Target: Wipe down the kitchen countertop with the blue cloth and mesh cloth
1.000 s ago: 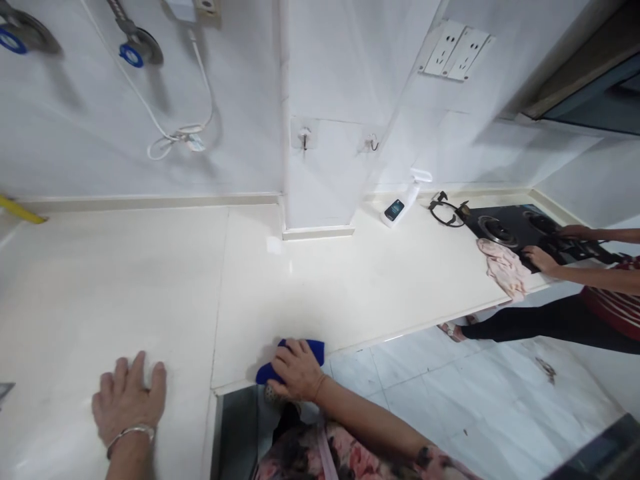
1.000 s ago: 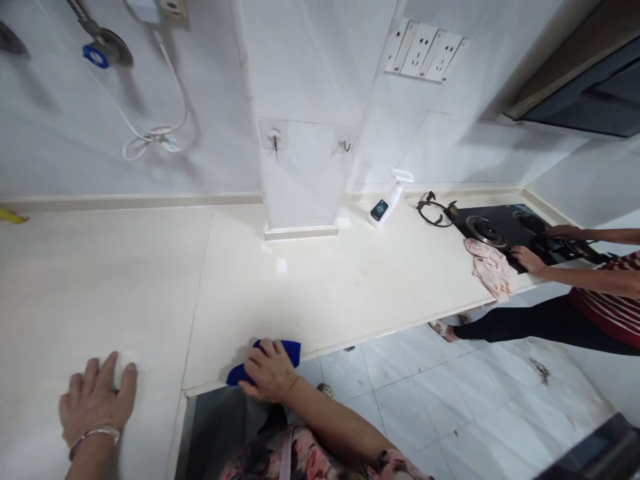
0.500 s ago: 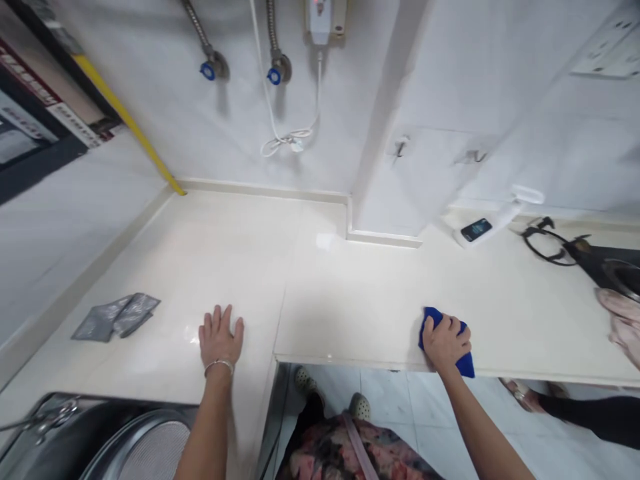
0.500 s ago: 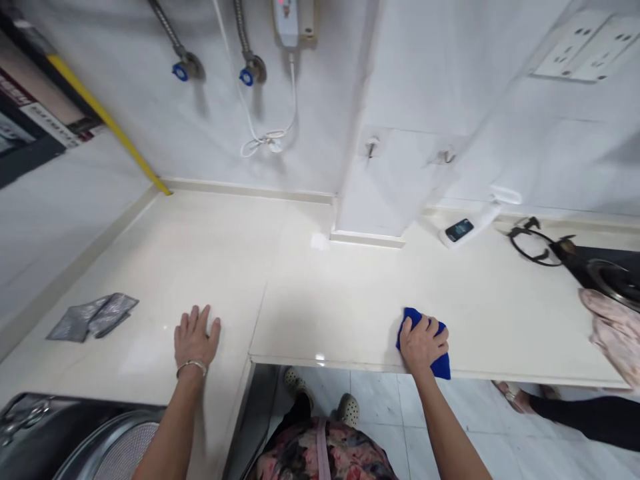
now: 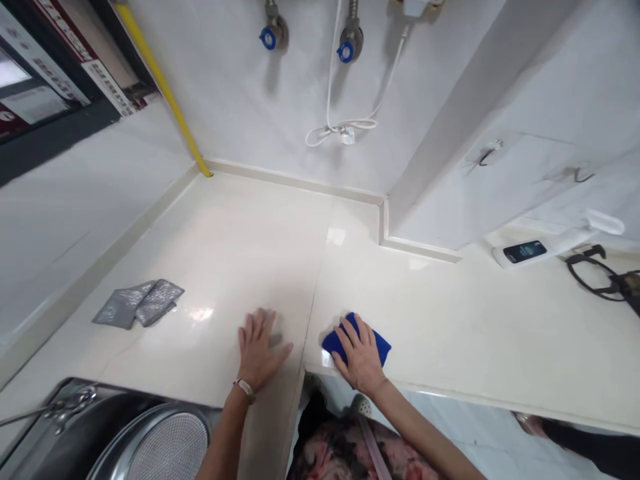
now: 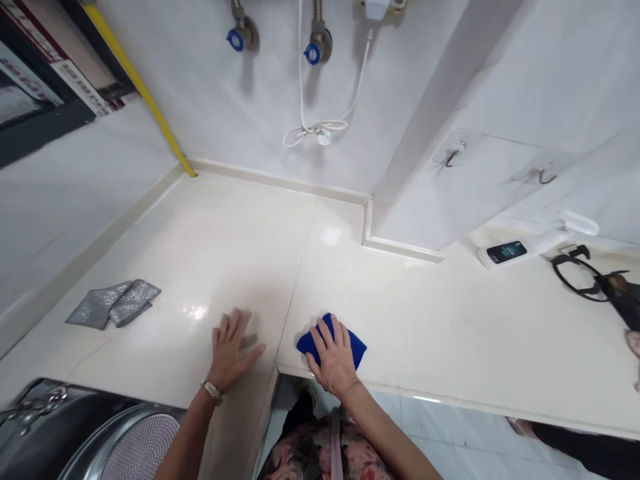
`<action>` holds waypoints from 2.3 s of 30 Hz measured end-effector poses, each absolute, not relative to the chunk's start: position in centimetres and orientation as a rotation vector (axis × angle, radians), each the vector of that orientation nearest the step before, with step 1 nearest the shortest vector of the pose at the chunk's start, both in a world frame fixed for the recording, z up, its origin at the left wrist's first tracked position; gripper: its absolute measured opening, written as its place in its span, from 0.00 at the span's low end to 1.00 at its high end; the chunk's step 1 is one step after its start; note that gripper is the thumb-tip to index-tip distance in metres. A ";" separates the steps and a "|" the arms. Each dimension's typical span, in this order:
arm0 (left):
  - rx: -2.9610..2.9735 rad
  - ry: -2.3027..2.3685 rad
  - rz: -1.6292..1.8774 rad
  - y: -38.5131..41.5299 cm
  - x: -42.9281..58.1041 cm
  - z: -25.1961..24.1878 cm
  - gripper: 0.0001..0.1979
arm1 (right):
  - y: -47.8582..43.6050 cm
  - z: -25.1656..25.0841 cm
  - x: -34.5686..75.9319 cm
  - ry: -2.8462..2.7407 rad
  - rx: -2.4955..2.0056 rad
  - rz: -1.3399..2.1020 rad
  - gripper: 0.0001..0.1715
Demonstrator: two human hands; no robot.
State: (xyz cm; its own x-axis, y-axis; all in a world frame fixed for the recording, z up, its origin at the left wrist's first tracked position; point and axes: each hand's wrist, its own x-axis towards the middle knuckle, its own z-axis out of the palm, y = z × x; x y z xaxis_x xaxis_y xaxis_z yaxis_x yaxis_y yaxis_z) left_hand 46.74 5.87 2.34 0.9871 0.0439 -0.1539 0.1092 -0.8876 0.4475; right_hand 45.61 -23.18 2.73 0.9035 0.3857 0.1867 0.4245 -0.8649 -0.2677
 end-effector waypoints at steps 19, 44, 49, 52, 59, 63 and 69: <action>2.895 0.009 -0.132 3.5 46.3 0.6 0.41 | -26.7 2.6 46.0 -0.458 -2.749 -0.296 0.30; 2.750 0.432 -0.299 0.7 56.7 3.9 0.43 | -32.7 2.2 51.6 -0.560 -2.648 -0.353 0.25; 2.737 0.491 -0.311 0.2 57.2 4.0 0.44 | -32.7 2.1 52.0 -0.520 -2.642 -0.371 0.25; 2.737 0.531 -0.296 -0.1 57.5 3.8 0.44 | -32.5 2.0 52.1 -0.502 -2.636 -0.386 0.26; 2.714 0.587 -0.319 -0.4 59.6 3.3 0.47 | -32.4 2.0 52.5 -0.453 -2.635 -0.393 0.25; 2.726 0.579 -0.306 -0.6 60.7 3.3 0.47 | -32.3 1.9 52.5 -0.453 -2.629 -0.391 0.26; 2.752 0.612 -0.267 -1.0 61.2 3.2 0.46 | -32.2 1.4 52.7 -0.444 -2.612 -0.347 0.27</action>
State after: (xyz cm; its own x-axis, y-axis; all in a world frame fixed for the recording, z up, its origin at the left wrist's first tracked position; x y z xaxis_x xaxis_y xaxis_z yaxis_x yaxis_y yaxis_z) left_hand 61.17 -0.96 3.16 0.8914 0.3815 -0.2446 0.4389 -0.8612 0.2562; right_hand 52.70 -32.17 1.44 0.9159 0.2482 0.3153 0.3657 -0.8399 -0.4011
